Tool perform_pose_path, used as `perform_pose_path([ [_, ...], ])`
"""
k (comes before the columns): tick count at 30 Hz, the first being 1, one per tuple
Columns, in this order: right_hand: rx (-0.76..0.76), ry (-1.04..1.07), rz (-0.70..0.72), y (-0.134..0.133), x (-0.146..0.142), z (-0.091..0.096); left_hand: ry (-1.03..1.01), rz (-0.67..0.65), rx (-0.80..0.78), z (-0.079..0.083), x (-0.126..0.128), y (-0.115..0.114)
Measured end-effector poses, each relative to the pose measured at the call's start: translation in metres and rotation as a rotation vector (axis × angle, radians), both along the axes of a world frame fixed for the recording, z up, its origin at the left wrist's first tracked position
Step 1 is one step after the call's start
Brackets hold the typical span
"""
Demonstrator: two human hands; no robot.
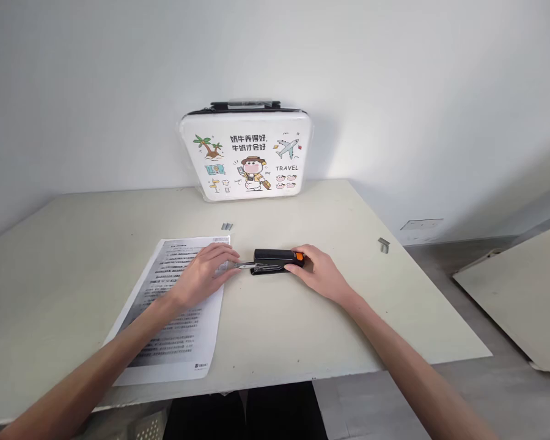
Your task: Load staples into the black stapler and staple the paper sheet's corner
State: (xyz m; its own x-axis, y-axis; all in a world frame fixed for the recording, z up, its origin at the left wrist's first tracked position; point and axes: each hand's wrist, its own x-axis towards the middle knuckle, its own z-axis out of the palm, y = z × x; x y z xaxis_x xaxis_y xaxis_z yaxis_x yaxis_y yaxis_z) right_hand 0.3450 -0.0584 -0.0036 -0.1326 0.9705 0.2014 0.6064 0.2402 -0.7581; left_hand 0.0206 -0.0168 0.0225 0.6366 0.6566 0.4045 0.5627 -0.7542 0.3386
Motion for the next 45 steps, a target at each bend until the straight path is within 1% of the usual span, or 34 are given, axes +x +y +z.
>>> perform_pose_path([
  [2,-0.009,-0.007,-0.01,0.0,0.0,-0.001,-0.016,-0.005,-0.015,0.006,-0.012,0.002],
  [3,-0.014,-0.011,-0.012,0.0,0.0,-0.001,-0.028,0.023,-0.024,0.008,-0.016,0.005],
  [4,-0.018,-0.013,-0.015,-0.001,0.0,-0.002,-0.038,0.074,-0.029,0.011,-0.019,0.01],
  [6,-0.024,-0.011,-0.019,-0.001,0.0,-0.002,-0.033,0.227,-0.032,0.015,-0.021,0.025],
  [8,-0.029,-0.003,-0.018,-0.001,-0.001,-0.001,0.018,0.364,-0.05,0.016,-0.019,0.047],
  [9,-0.032,0.002,-0.018,-0.001,-0.001,0.0,0.057,0.406,-0.077,0.015,-0.017,0.059],
  [11,-0.038,0.009,-0.013,-0.001,-0.002,0.001,0.093,0.441,-0.117,0.011,-0.014,0.082],
  [13,-0.043,0.017,-0.009,-0.001,-0.002,0.002,0.105,0.453,-0.154,0.006,-0.013,0.1],
  [15,-0.045,0.025,-0.006,-0.001,-0.002,0.003,0.097,0.464,-0.189,0.002,-0.014,0.11],
  [17,-0.042,0.028,-0.004,-0.001,-0.002,0.003,0.062,0.476,-0.215,0.0,-0.017,0.114],
  [19,-0.04,0.023,-0.002,0.0,-0.002,0.003,0.002,0.49,-0.234,-0.001,-0.022,0.112],
  [22,-0.037,0.008,-0.006,0.0,-0.002,0.003,-0.132,0.512,-0.274,-0.001,-0.029,0.104],
  [26,-0.017,-0.023,-0.014,0.0,-0.002,0.003,-0.339,0.526,-0.395,0.0,-0.031,0.082],
  [28,-0.011,-0.031,-0.014,-0.001,-0.001,0.003,-0.546,0.501,-0.546,0.002,-0.03,0.067],
  [31,-0.027,-0.026,-0.018,-0.002,-0.002,0.004,-0.995,0.439,-0.884,0.009,-0.032,0.046],
  [32,-0.036,-0.025,-0.02,-0.002,-0.002,0.004,-1.11,0.421,-0.977,0.012,-0.034,0.04],
  [33,-0.043,-0.024,-0.022,-0.002,-0.002,0.004,-1.176,0.407,-1.037,0.014,-0.036,0.035],
  [36,-0.047,-0.026,-0.021,-0.003,-0.002,0.004,-1.245,0.332,-1.145,0.019,-0.042,0.025],
  [39,-0.044,-0.036,-0.019,-0.004,-0.001,0.003,-1.242,0.262,-1.193,0.02,-0.043,0.017],
  [41,-0.046,-0.044,-0.019,-0.004,-0.001,0.002,-1.217,0.251,-1.187,0.019,-0.041,0.011],
  [45,-0.04,-0.057,-0.02,-0.004,-0.002,0.002,-1.128,0.24,-1.126,0.018,-0.035,-0.004],
])
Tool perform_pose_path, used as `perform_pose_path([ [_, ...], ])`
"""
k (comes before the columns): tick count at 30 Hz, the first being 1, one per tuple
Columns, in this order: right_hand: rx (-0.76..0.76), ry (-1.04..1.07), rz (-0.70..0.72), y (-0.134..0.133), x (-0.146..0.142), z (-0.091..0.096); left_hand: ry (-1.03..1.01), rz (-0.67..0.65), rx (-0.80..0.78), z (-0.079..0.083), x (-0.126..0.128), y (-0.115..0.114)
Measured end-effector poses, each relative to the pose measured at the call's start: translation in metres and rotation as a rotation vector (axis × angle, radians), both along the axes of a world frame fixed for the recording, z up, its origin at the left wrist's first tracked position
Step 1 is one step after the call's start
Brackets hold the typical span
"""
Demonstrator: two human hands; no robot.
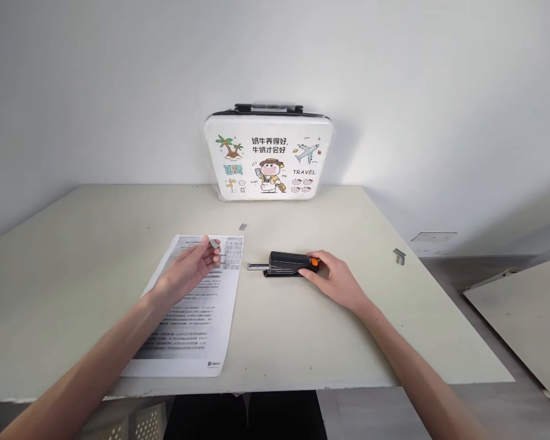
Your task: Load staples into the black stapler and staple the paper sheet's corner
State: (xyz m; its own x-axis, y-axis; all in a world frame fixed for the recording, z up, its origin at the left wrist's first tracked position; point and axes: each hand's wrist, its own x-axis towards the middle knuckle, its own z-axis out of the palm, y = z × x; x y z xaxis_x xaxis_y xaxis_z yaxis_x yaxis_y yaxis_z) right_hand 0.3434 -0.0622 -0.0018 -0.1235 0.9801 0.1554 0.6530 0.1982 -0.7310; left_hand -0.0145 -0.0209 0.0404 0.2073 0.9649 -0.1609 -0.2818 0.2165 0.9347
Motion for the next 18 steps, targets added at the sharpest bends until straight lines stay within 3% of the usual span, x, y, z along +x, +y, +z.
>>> perform_pose_path([
  [18,-0.014,0.014,0.022,0.0,0.0,0.006,0.244,-0.128,0.106,0.001,0.034,-0.01],
])
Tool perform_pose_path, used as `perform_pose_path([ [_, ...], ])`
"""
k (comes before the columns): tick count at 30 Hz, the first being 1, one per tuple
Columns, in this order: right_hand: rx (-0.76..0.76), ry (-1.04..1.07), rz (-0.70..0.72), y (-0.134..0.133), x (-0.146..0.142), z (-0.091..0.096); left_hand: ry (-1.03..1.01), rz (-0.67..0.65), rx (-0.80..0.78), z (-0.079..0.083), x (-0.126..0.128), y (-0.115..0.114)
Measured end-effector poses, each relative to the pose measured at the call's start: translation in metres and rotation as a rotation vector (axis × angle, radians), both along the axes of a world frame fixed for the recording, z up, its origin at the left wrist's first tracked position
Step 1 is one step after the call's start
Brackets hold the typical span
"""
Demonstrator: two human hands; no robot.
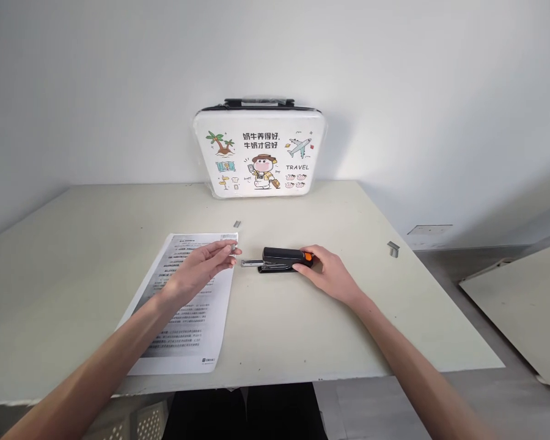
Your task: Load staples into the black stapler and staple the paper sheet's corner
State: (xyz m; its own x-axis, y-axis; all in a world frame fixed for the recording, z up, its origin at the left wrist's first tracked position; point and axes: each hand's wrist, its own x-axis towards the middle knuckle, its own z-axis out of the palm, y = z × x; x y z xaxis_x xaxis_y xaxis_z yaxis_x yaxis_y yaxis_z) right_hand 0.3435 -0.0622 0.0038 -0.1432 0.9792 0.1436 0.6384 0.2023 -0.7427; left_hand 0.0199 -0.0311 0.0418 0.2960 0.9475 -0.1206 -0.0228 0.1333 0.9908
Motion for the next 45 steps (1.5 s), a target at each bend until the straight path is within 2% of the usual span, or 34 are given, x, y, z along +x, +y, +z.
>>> perform_pose_path([
  [4,0.0,0.005,-0.002,0.001,0.001,-0.001,0.033,-0.028,0.051,0.003,0.003,-0.002],
  [8,0.02,0.002,-0.002,0.001,0.002,-0.001,0.2,0.0,0.151,0.007,0.006,-0.005],
  [14,0.028,-0.016,0.005,0.002,0.002,-0.002,0.589,-0.023,0.58,-0.004,0.015,-0.005],
  [18,0.028,-0.023,0.003,0.002,0.004,-0.003,0.712,-0.064,0.729,-0.013,0.022,-0.003],
  [28,0.027,-0.027,0.001,0.002,0.003,-0.003,0.785,-0.078,0.752,-0.022,0.027,-0.002],
  [32,0.041,-0.018,0.003,0.002,0.003,-0.003,0.741,-0.177,0.757,-0.015,0.011,0.007],
  [37,0.028,0.014,0.024,0.002,0.004,-0.002,0.658,-0.337,0.657,-0.006,-0.009,0.015],
  [42,-0.068,0.111,0.13,0.002,0.005,0.0,0.493,-0.453,0.625,-0.009,0.003,0.021],
  [45,-0.086,0.148,0.171,0.001,0.004,0.001,0.481,-0.52,0.617,-0.013,0.019,0.033],
])
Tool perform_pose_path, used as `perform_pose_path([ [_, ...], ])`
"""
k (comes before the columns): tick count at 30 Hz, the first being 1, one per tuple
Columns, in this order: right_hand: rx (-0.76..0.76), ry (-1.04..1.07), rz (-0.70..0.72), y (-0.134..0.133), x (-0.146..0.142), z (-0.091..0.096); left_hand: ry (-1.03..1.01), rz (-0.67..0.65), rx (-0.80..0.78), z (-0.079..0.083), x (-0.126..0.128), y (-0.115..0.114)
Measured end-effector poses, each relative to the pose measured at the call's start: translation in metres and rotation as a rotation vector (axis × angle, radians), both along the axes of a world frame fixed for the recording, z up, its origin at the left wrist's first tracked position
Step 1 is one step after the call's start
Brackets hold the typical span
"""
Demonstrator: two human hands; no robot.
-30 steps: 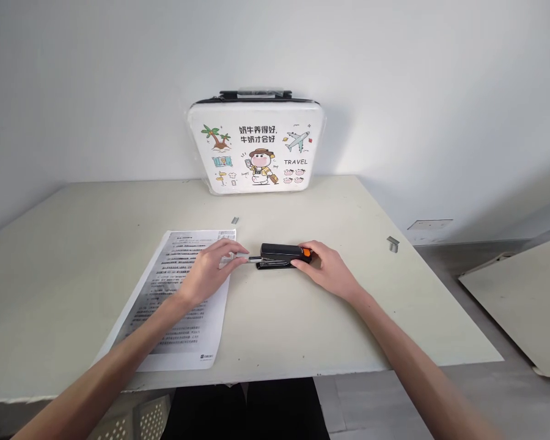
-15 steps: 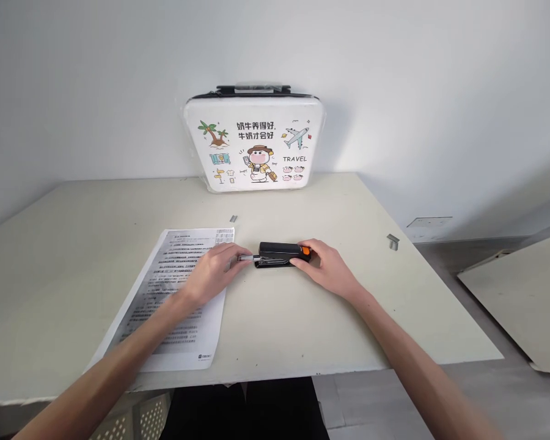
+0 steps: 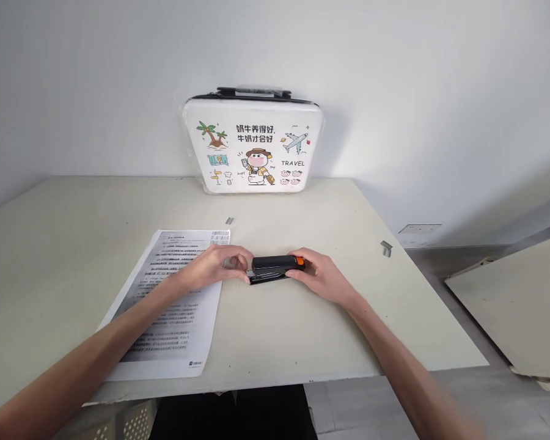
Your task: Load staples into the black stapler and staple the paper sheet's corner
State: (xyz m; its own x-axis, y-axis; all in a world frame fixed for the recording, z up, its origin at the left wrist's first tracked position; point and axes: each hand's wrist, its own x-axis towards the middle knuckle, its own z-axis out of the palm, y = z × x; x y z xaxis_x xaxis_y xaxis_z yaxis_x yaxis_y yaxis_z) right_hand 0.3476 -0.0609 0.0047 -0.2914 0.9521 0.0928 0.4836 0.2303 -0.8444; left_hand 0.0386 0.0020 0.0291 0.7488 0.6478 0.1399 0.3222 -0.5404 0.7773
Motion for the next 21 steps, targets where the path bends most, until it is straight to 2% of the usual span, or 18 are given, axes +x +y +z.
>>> perform_pose_path([
  [5,0.035,-0.006,-0.006,-0.001,-0.001,-0.001,0.073,-0.06,0.079,-0.004,0.018,0.014],
  [9,0.031,-0.004,-0.017,-0.004,-0.003,0.0,0.151,0.057,0.259,0.001,0.004,-0.003],
  [13,0.033,-0.041,-0.018,-0.007,-0.007,0.002,0.243,0.152,0.365,0.013,-0.047,-0.047],
  [17,0.038,-0.091,-0.054,-0.01,-0.009,0.003,0.479,0.092,0.332,0.017,-0.106,-0.103],
  [19,0.041,-0.111,-0.063,-0.011,-0.009,0.003,0.561,0.094,0.315,0.014,-0.123,-0.131],
  [21,0.043,-0.125,-0.068,-0.012,-0.009,0.003,0.591,0.105,0.341,0.009,-0.129,-0.157],
])
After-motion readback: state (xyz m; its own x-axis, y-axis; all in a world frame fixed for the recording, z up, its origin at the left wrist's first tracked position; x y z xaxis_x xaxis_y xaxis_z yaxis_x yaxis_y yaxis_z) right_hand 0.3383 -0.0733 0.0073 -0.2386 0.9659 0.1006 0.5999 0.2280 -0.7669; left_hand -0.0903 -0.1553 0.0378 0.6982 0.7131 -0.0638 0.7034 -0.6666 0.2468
